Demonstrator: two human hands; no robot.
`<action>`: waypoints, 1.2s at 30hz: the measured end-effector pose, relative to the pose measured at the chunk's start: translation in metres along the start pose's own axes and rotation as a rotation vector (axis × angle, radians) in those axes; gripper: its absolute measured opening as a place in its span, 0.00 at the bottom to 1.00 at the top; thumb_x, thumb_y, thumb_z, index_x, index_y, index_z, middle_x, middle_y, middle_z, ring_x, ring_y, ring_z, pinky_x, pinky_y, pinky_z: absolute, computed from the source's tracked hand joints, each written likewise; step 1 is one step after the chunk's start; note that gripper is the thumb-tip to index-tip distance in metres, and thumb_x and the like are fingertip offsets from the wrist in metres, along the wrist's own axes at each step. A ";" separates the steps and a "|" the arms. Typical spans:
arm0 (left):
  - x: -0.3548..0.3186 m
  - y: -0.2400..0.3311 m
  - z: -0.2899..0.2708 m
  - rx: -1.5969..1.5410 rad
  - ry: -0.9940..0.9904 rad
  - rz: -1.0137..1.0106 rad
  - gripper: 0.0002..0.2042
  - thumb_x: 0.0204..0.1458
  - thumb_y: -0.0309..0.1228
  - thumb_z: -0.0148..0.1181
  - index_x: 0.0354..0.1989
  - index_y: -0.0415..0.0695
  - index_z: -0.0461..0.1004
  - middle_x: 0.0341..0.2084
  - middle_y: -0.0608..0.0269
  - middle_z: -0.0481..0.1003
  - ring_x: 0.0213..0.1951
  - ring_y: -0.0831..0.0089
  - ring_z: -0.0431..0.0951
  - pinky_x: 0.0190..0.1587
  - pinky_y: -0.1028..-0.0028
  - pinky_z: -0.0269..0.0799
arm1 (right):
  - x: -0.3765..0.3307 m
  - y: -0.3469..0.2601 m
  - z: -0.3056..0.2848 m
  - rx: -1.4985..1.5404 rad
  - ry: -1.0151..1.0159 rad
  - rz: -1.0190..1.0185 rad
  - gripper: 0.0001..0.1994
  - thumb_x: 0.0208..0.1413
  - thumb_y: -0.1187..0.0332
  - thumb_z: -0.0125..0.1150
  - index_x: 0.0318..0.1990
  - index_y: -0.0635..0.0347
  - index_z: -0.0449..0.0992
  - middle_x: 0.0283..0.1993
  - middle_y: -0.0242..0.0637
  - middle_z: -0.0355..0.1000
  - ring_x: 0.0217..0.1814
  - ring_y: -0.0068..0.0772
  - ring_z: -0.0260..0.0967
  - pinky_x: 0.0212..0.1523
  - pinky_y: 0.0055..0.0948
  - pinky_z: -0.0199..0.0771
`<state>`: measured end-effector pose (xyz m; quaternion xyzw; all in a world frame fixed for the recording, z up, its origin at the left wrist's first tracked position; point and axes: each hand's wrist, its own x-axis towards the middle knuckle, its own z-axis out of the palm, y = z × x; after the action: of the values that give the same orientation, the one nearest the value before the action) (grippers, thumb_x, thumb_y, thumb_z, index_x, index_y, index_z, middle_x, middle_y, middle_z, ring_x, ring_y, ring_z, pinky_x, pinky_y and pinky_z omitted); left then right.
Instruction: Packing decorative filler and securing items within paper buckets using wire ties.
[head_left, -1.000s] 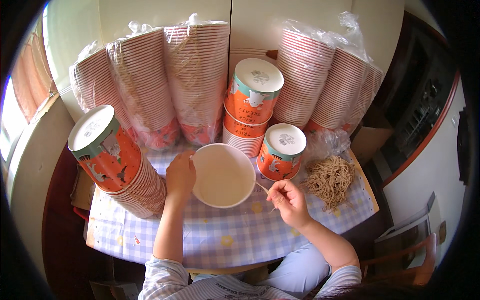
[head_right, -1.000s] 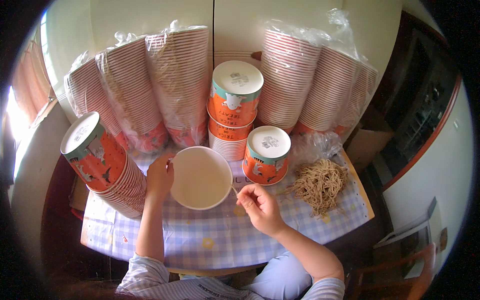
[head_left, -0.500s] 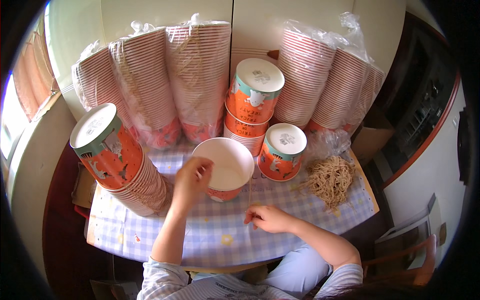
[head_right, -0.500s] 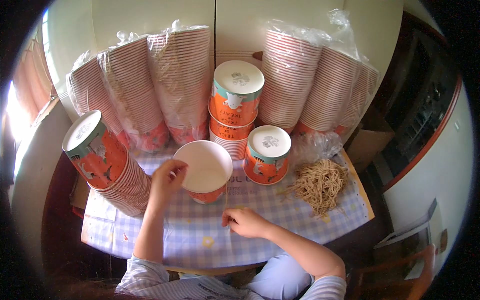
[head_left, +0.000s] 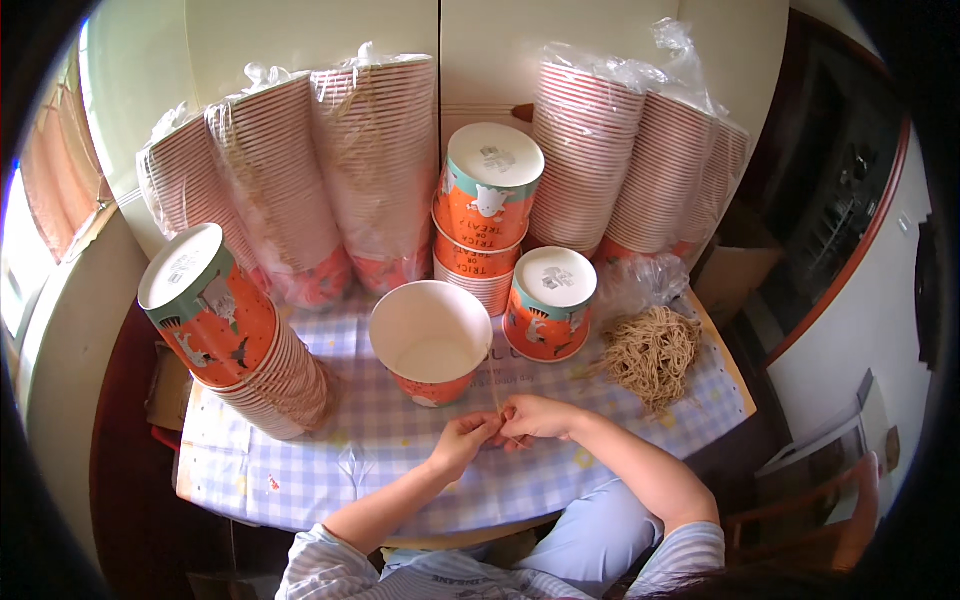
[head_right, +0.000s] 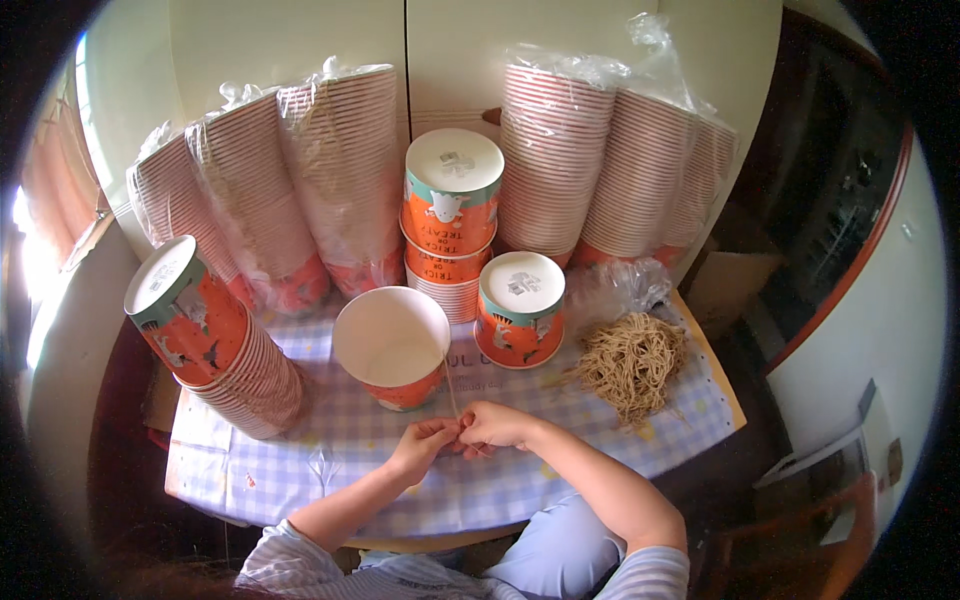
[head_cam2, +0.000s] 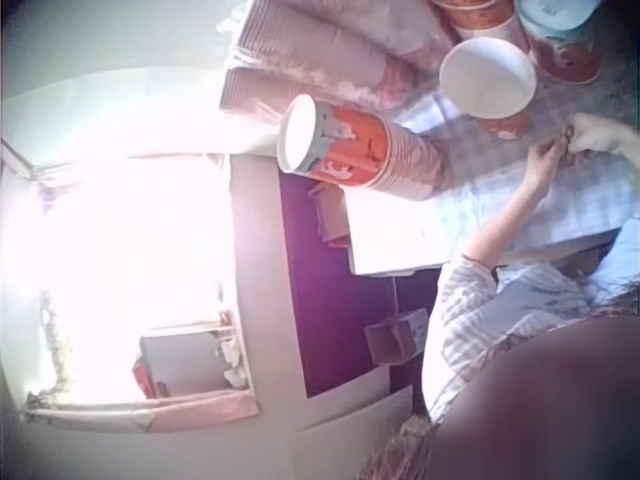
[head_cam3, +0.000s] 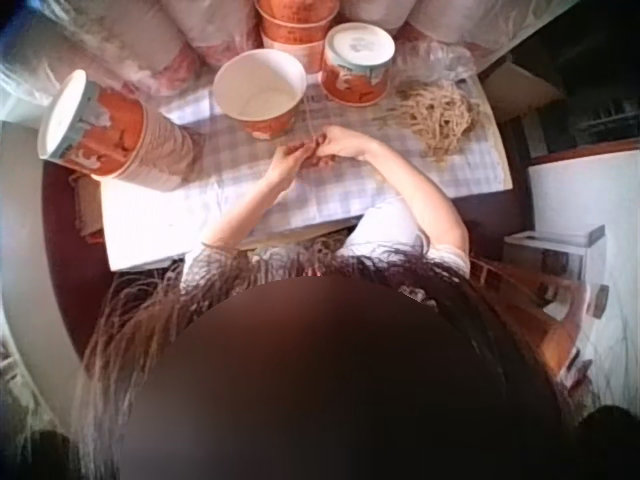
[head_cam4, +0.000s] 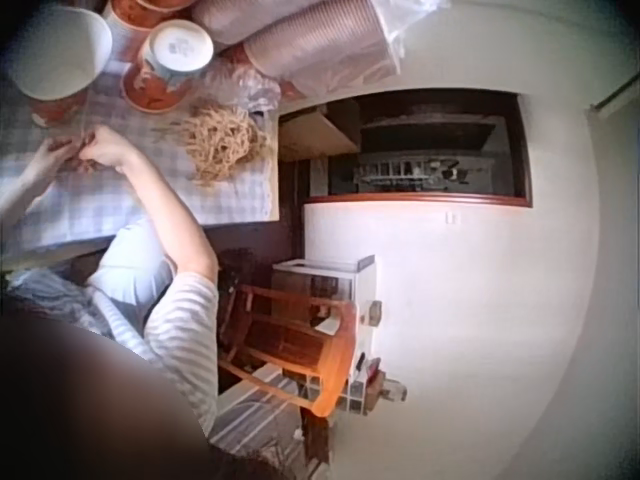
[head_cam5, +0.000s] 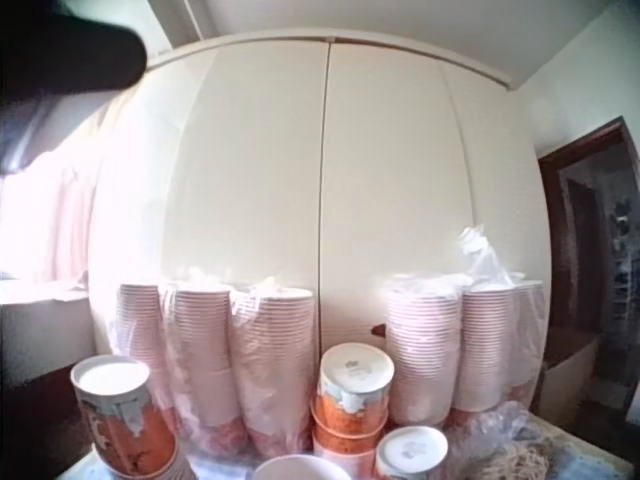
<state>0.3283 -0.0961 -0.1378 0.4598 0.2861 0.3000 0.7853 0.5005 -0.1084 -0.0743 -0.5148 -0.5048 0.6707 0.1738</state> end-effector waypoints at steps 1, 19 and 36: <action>0.001 -0.002 0.000 -0.050 -0.018 0.038 0.09 0.52 0.31 0.50 0.35 0.37 0.71 0.27 0.67 0.71 0.30 0.81 0.67 0.36 0.82 0.62 | 0.000 -0.002 0.001 0.021 0.026 0.024 0.09 0.47 0.74 0.52 0.34 0.64 0.60 0.33 0.43 0.71 0.30 0.26 0.69 0.26 0.20 0.68; -0.004 -0.006 0.004 -0.056 0.049 0.005 0.04 0.50 0.29 0.54 0.30 0.42 0.71 0.23 0.73 0.69 0.23 0.87 0.61 0.24 0.86 0.54 | -0.004 -0.010 0.008 -0.451 0.406 -0.274 0.11 0.41 0.64 0.58 0.29 0.62 0.76 0.26 0.39 0.74 0.28 0.29 0.72 0.31 0.26 0.69; -0.013 -0.018 0.012 0.312 -0.065 0.120 0.06 0.49 0.28 0.56 0.25 0.38 0.71 0.23 0.70 0.70 0.25 0.85 0.64 0.28 0.82 0.62 | 0.020 0.003 0.004 -0.143 0.642 -0.341 0.10 0.41 0.66 0.60 0.26 0.65 0.76 0.24 0.38 0.73 0.25 0.23 0.69 0.28 0.24 0.67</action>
<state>0.3324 -0.1192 -0.1469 0.6018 0.2756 0.2835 0.6939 0.4901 -0.0966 -0.0876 -0.6184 -0.5486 0.3995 0.3961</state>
